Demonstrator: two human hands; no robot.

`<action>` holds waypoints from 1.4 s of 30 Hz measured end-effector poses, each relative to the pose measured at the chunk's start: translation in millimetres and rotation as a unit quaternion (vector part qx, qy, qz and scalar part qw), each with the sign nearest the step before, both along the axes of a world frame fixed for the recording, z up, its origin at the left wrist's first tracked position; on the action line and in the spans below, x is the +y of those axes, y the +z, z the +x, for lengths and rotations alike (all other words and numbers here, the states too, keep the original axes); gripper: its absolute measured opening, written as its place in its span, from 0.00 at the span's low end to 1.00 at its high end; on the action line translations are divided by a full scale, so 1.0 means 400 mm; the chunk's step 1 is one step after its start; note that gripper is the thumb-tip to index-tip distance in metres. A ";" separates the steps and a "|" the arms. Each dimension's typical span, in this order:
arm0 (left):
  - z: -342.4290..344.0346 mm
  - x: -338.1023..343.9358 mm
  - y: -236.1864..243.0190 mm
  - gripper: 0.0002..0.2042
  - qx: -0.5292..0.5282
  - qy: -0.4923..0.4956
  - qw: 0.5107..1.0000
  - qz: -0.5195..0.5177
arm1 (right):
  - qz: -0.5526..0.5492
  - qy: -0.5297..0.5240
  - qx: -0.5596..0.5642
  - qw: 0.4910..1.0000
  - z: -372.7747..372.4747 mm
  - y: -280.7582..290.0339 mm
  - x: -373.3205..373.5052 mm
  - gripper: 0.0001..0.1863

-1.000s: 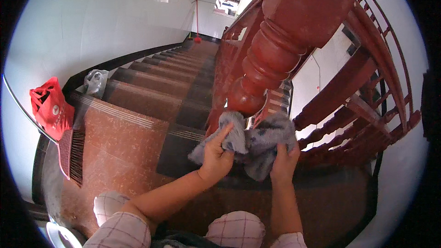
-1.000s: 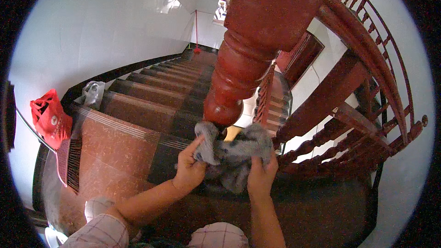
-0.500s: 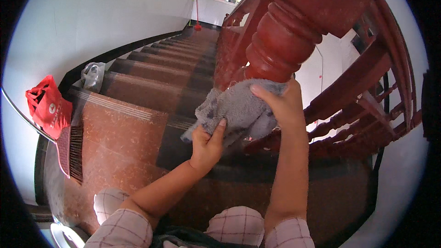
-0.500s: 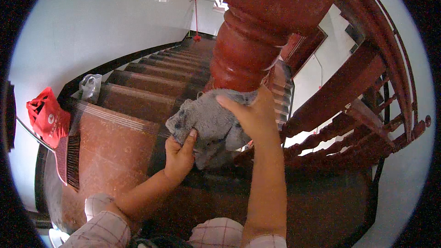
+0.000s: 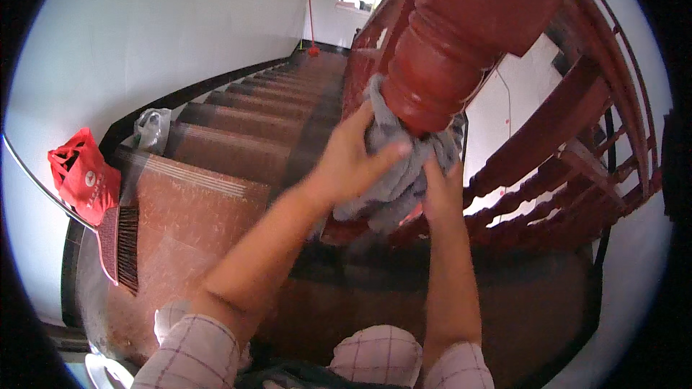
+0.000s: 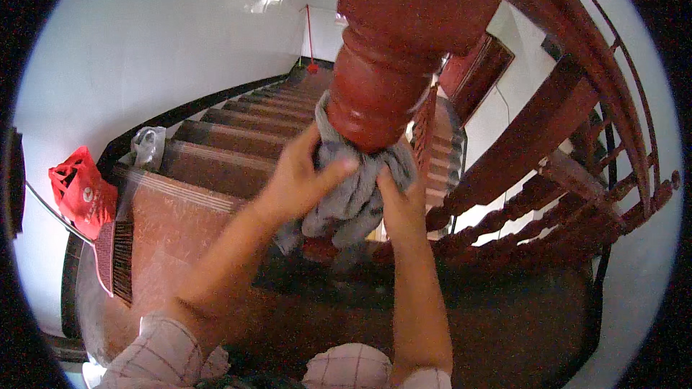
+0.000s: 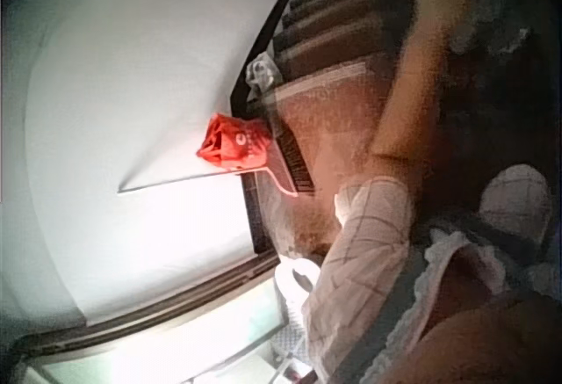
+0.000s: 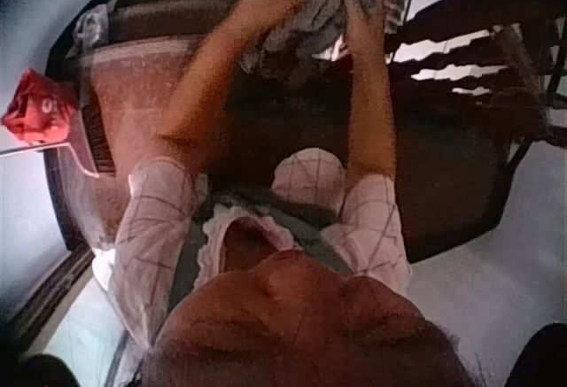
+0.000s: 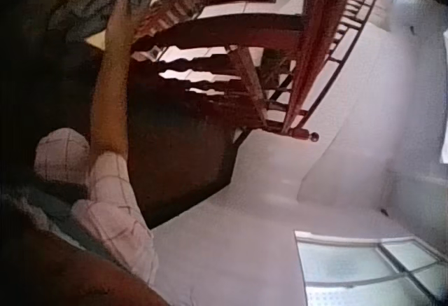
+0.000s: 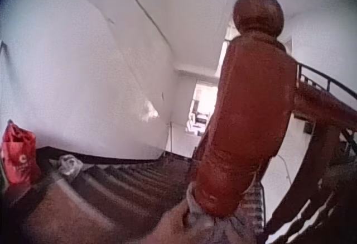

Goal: The person sits on a staircase and wipes the wooden newel post and handrail with a grey cloth. They clean the vertical post and the horizontal rail, moving along the railing to cover different sections.

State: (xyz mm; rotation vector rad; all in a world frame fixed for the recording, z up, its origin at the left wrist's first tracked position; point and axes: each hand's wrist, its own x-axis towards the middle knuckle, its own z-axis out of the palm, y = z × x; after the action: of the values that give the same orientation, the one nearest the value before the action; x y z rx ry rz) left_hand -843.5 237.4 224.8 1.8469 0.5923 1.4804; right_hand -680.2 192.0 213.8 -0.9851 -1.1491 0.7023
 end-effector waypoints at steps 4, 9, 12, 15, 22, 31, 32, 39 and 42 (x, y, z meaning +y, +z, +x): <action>-0.010 0.042 0.068 0.25 -0.054 -0.234 0.961 -0.133 | -0.024 0.039 -0.064 0.997 0.047 0.039 0.025 0.22; 0.028 -0.089 -0.045 0.23 -0.006 0.189 0.980 0.056 | 0.019 -0.172 -0.184 0.968 -0.091 0.008 -0.024 0.25; 0.039 -0.165 -0.098 0.28 0.074 0.190 0.959 0.195 | 0.188 -0.216 -0.368 0.885 -0.086 -0.043 -0.073 0.29; 0.022 -0.218 -0.214 0.27 0.132 0.095 0.980 0.115 | 0.055 -0.076 -0.369 0.925 -0.001 -0.146 -0.178 0.28; 0.047 -0.377 -0.608 0.13 0.242 -0.062 0.892 -0.377 | -0.536 0.118 -0.232 0.803 0.217 -0.518 -0.421 0.24; 0.006 -0.425 -0.671 0.15 0.205 0.049 0.702 -0.680 | -0.551 0.120 -0.227 0.794 0.193 -0.556 -0.385 0.31; -0.025 -0.399 -0.749 0.14 0.145 0.042 0.696 -0.702 | -0.524 0.127 -0.193 0.820 0.193 -0.570 -0.364 0.30; -0.079 -0.308 -0.755 0.09 -0.203 0.121 0.675 -0.700 | -0.362 0.018 0.144 0.921 0.143 -0.643 -0.227 0.17; -0.030 -0.274 -0.614 0.10 -0.264 0.065 0.733 -0.624 | -0.287 0.047 0.293 0.911 0.077 -0.588 -0.200 0.16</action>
State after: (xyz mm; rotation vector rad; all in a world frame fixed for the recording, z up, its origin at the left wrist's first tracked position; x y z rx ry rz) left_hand -855.7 127.6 -20.8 0.3136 1.0571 1.0732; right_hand -649.2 112.0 -21.4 -1.0934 -0.4571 1.3573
